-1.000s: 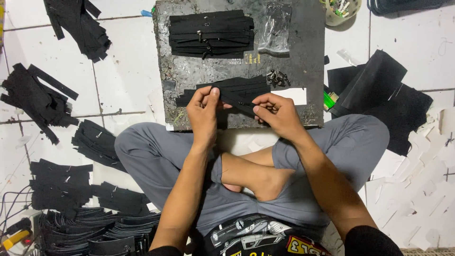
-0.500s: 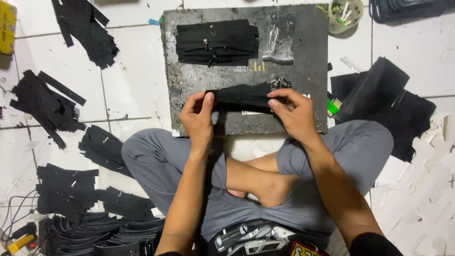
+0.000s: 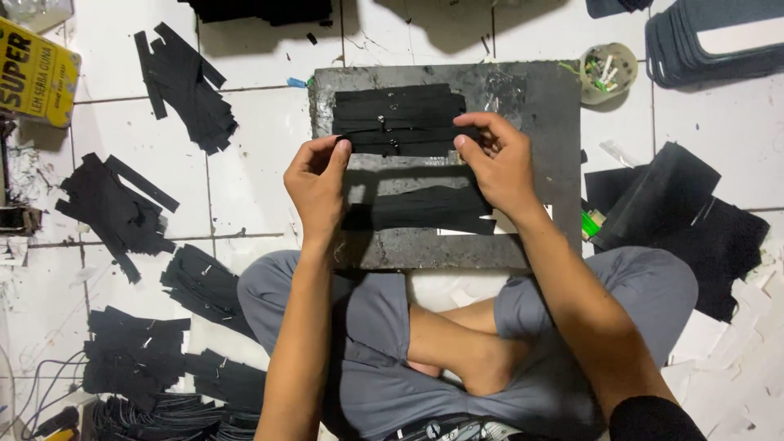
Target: Attaching metal zipper sliders to black zipper tape strips
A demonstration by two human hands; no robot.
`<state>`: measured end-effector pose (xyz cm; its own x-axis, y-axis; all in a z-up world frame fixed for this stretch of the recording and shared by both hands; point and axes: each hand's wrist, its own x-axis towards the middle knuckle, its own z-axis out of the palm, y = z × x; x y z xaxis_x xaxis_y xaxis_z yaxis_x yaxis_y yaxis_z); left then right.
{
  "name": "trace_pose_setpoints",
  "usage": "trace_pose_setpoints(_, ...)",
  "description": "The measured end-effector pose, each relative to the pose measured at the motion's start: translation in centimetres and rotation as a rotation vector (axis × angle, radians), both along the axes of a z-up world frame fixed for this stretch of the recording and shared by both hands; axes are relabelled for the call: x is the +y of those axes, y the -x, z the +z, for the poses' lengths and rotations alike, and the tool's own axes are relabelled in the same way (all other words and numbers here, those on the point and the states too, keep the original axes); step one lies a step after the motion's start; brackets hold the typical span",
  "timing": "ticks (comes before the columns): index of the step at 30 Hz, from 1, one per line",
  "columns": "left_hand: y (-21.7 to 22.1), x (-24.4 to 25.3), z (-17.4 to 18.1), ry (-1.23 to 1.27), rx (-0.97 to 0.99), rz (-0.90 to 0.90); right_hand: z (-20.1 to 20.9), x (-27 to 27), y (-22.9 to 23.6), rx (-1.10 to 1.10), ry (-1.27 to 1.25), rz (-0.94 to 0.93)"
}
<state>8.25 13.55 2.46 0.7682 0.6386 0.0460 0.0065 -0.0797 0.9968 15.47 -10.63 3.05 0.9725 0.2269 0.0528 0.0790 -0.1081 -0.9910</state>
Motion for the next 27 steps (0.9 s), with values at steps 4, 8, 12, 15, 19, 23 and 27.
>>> trace_pose_setpoints(4, -0.7, 0.5, -1.4, -0.002, 0.026, -0.009, -0.3, 0.5, -0.6, 0.004, 0.007, -0.008)
trace_pose_setpoints(8, -1.0, 0.5, -2.5, 0.024, 0.034, 0.015, -1.5, 0.5, -1.1, -0.048, 0.085, -0.020)
trace_pose_setpoints(12, -2.4, 0.7, -1.8, 0.004, 0.010, 0.023, -1.6, 1.0, -2.5, -0.081, 0.112, -0.048)
trace_pose_setpoints(15, -4.0, 1.0, -1.9, -0.042, -0.008, 0.031, -1.9, 1.6, -3.8, -0.115, 0.133, -0.049)
trace_pose_setpoints(19, -4.5, 1.5, -3.1, -0.346, 0.079, -0.008, -2.7, 1.7, -4.8, -0.261, 0.307, 0.012)
trace_pose_setpoints(23, -4.4, 1.6, -3.0, -0.614, 0.017, -0.011, -2.0, 2.1, -4.5, -0.407, 0.433, 0.022)
trace_pose_setpoints(27, -4.1, 2.2, -3.8, -0.771, -0.079, -0.093, -3.6, 2.3, -4.2, -0.476, 0.480, 0.056)
